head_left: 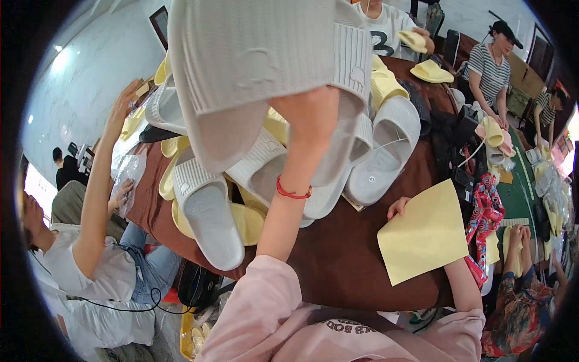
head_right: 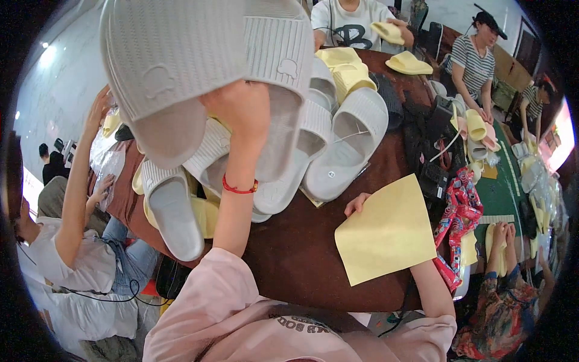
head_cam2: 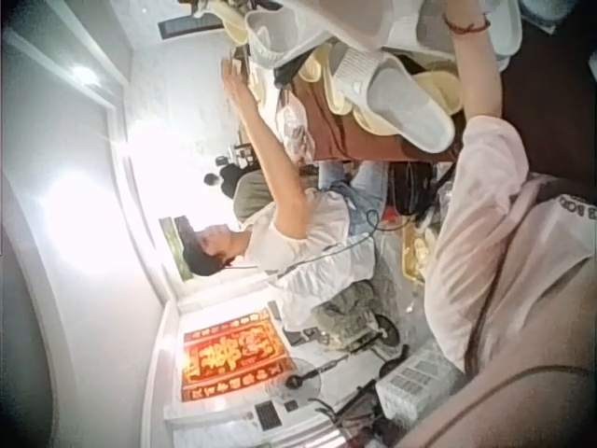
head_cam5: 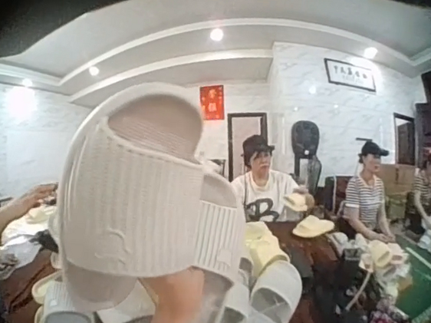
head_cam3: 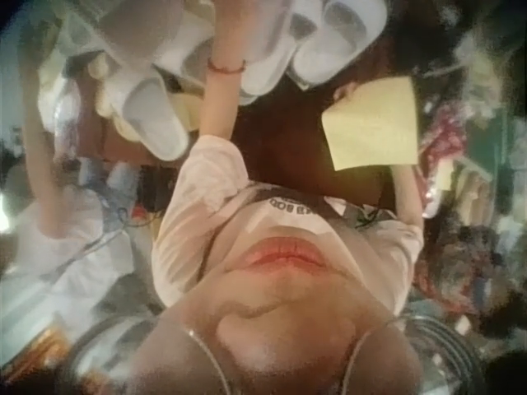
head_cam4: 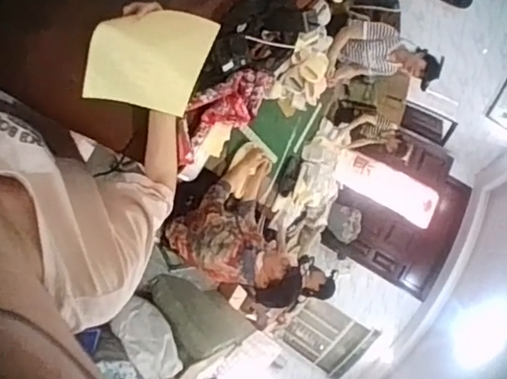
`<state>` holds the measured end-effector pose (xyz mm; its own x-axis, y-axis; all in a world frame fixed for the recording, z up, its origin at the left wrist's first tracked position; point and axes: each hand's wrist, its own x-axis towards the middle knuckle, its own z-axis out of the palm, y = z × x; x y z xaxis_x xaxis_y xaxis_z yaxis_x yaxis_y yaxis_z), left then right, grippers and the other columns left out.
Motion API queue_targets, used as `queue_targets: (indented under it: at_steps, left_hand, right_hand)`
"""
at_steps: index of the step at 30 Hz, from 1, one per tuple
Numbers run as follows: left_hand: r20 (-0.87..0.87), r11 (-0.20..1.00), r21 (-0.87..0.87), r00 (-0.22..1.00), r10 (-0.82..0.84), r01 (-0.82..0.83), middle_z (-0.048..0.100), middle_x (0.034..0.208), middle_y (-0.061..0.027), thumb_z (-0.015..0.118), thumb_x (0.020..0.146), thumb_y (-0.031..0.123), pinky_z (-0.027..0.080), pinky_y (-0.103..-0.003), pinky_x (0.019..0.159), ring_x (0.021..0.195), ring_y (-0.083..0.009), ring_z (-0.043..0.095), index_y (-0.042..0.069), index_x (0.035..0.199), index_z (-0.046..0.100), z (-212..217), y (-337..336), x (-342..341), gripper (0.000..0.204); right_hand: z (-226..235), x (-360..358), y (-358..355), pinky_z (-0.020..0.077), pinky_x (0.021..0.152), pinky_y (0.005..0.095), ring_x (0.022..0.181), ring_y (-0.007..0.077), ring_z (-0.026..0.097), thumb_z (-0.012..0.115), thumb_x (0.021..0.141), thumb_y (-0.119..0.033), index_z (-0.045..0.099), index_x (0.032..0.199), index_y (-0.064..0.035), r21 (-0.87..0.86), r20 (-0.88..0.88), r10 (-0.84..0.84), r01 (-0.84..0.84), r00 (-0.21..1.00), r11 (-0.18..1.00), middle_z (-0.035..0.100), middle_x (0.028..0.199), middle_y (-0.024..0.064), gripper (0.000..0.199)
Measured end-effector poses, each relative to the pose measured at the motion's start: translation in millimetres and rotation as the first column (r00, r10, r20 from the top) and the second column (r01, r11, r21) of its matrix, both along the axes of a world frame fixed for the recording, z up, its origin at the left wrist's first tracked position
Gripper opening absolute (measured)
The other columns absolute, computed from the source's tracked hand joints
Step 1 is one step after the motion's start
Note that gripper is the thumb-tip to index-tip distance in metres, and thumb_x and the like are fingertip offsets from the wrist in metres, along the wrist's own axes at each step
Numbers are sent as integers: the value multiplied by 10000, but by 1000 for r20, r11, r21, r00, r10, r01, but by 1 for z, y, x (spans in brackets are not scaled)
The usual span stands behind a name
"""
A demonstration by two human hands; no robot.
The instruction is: Applying size sticker labels to the inside of slippers on a production line.
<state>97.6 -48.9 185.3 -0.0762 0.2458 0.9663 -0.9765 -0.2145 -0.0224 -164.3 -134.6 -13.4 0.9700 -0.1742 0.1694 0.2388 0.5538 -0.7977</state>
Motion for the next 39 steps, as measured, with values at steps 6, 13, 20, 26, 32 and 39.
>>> queue_targets:
  at_steps: [6, 13, 20, 26, 32, 39]
  left_hand:
    - [-218, 942, 328, 976, 6, 67, 629, 827, -156, 677, 637, 72, 401, -397, 873, 881, -333, 582, -18, 881, 617, 12, 21, -18, 267]
    - [-195, 527, 849, 946, 258, 32, 634, 906, -120, 651, 667, 73, 414, -347, 809, 917, -254, 597, -2, 940, 620, -36, 0, -76, 285]
    - [-89, 391, 904, 971, -224, 173, 645, 833, -171, 697, 733, 249, 454, -397, 821, 885, -329, 621, -26, 922, 605, -74, 4, -95, 346]
    - [-345, -99, 937, 933, -98, 336, 669, 838, -141, 673, 798, 299, 485, -364, 762, 834, -280, 644, 5, 984, 631, -21, 45, -85, 351]
    - [-834, -55, 535, 517, -191, 843, 660, 769, -85, 652, 875, 311, 463, -265, 656, 710, -113, 598, -1, 1049, 635, 0, 27, -89, 358]
    - [-928, -317, 373, 353, -123, 872, 660, 806, -15, 630, 910, 209, 455, -200, 619, 695, -34, 577, -31, 1103, 610, -16, 7, -79, 309]
  right_hand:
    - [16, -6, 14, 461, 826, 361, 1011, 280, 494, 508, 914, -430, 569, 916, -59, -87, 70, -134, 140, 989, 986, 501, 912, 78, 377]
    - [17, -20, -47, 408, 751, 336, 765, 206, 471, 495, 922, -382, 518, 893, -43, -9, 244, -283, 294, 928, 956, 477, 839, 82, 340]
    - [62, -62, -55, 367, 717, 248, 681, 149, 407, 485, 923, -338, 469, 894, -37, -323, 191, -650, 672, 735, 666, 457, 842, 57, 302]
    - [92, -38, 4, 361, 697, 181, 766, 35, 452, 535, 921, -142, 575, 977, -47, -706, 191, -894, 689, 406, 162, 522, 820, -35, 116]
    - [91, -31, 24, 436, 710, 252, 795, 90, 533, 622, 898, -137, 591, 1026, -12, -787, 249, -945, 613, 214, -68, 573, 897, 28, 182]
    - [97, -32, 26, 437, 805, 305, 947, 166, 556, 622, 877, -105, 574, 1098, -37, -742, 262, -946, 666, 189, -73, 590, 989, 78, 236]
